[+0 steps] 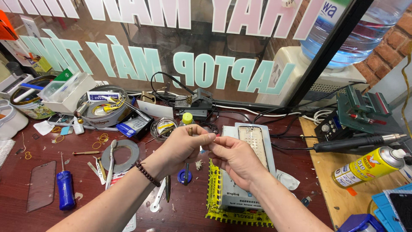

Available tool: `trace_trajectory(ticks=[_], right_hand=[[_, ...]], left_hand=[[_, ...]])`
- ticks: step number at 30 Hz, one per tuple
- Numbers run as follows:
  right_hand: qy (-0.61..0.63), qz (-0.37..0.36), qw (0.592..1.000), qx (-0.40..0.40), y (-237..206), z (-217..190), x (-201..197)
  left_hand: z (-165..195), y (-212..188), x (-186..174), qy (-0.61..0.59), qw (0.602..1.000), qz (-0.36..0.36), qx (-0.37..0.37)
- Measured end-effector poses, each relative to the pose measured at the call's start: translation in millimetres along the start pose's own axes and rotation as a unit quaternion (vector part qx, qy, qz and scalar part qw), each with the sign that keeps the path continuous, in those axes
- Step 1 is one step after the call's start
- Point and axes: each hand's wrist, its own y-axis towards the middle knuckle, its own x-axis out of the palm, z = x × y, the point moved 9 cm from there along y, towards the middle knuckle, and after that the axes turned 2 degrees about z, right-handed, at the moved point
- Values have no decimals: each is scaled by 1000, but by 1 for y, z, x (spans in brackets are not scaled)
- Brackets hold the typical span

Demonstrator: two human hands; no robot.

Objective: The person cleans a phone display with a cloth, lifts the separated screen off the phone frame, and sets it on a blue mat. They then clean the frame, peel adhesive residue by hand, and use a hot air gun and a wire saw to cut the old adhesive around the frame on a mold.

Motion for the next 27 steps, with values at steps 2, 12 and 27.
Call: trace_trajectory(ticks=[2, 12, 27], right_hand=[[-7, -10, 1000, 15, 0, -1, 3], [-77, 33, 996, -43, 8, -8, 3], [-19, 17, 999, -39, 26, 2, 13]], left_hand=[[13, -2, 2, 96, 995, 21, 27], [39, 0, 3, 352, 934, 50, 35], [12, 4, -31, 93, 994, 36, -43]])
